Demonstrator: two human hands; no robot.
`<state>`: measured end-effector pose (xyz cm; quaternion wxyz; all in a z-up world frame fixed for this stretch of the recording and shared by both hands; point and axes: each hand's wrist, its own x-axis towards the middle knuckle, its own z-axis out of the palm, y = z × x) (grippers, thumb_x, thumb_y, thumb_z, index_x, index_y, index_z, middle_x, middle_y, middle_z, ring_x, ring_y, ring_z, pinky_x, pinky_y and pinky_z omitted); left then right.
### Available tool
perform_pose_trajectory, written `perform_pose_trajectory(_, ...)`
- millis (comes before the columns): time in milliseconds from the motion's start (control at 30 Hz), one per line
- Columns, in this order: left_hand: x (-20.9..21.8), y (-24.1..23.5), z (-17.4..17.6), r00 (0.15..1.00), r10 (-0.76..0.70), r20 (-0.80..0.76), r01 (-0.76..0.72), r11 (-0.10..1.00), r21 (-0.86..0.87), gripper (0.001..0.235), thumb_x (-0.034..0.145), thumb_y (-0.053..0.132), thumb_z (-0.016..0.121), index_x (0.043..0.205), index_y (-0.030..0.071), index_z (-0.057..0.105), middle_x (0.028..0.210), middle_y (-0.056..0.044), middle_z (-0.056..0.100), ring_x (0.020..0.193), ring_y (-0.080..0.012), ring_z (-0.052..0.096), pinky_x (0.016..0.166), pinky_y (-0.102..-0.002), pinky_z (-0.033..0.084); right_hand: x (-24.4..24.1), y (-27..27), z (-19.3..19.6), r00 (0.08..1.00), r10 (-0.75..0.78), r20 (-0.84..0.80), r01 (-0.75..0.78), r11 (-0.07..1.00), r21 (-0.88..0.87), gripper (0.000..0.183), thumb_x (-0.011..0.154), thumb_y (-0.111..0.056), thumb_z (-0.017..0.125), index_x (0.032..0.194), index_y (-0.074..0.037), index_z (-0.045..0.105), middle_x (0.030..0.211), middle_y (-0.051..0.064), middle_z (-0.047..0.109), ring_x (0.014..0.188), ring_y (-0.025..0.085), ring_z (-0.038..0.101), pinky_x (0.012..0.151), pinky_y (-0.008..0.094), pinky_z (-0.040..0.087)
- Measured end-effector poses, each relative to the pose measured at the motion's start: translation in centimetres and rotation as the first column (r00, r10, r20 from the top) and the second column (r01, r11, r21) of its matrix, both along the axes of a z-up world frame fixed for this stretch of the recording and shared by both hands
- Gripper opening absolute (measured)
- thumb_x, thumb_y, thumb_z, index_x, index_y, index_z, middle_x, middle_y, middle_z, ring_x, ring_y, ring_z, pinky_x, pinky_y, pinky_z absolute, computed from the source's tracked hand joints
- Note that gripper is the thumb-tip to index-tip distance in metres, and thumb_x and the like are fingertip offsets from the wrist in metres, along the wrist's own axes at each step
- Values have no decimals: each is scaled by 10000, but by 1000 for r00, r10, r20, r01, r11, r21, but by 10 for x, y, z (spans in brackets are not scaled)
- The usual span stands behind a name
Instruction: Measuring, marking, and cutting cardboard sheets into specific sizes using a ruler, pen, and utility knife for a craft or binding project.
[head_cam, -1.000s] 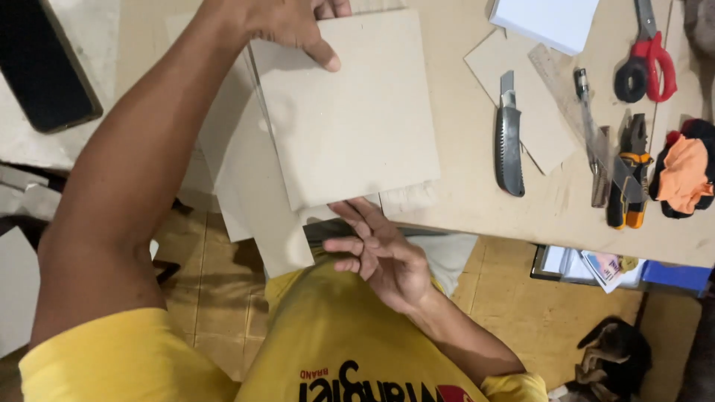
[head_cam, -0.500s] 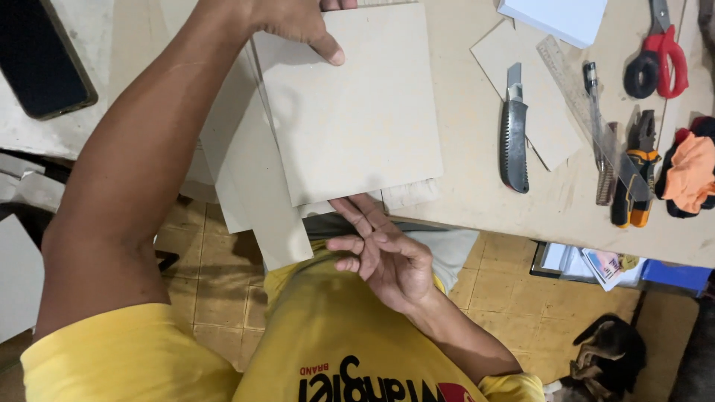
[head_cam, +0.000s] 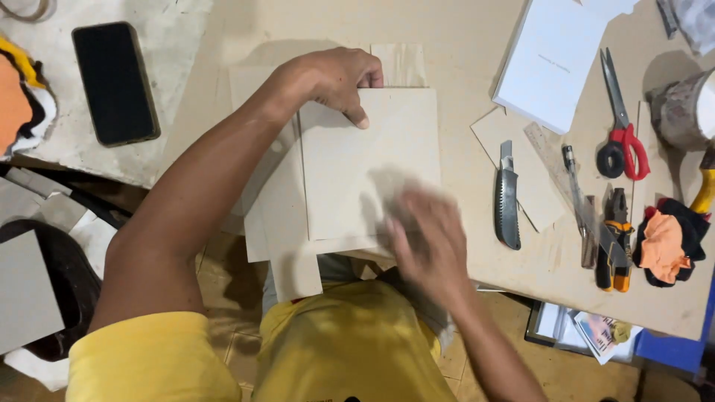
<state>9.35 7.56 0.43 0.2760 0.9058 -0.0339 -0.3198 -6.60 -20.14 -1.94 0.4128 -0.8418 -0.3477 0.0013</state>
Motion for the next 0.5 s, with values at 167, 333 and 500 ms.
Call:
perform_pose_trajectory(167, -2, -2, 3, 999, -20, 50, 18, 999, 45, 672, 747, 298, 911, 1317, 191, 573, 1262, -25, 618, 1075, -250, 598, 870, -416, 477, 55, 24, -28, 950, 55, 306, 72, 919, -389, 597, 1054, -502, 514, 1556, -186, 450, 1649, 145, 380, 1502, 396, 367, 1134, 584, 342)
perform_pose_trajectory(333, -5, -2, 12, 1000, 15, -12, -14, 1000, 19, 690, 761, 271, 895, 1354, 201, 546, 1349, -11, 583, 1157, -242, 584, 893, -402, 493, 55, 30, -31, 975, 16, 224, 105, 848, -520, 683, 1023, -621, 448, 1604, -269, 387, 1689, 69, 322, 1551, 347, 264, 1192, 593, 214)
perform_pose_trajectory(500, 22, 7, -37, 948, -81, 308, 61, 995, 73, 681, 574, 315, 957, 1177, 188, 668, 1270, -128, 571, 1087, -348, 599, 814, -471, 510, 56, 43, -10, 999, 15, 47, 18, 783, -622, 798, 982, -703, 203, 1609, -229, 344, 1690, 123, 246, 1544, 369, 185, 1187, 654, 111)
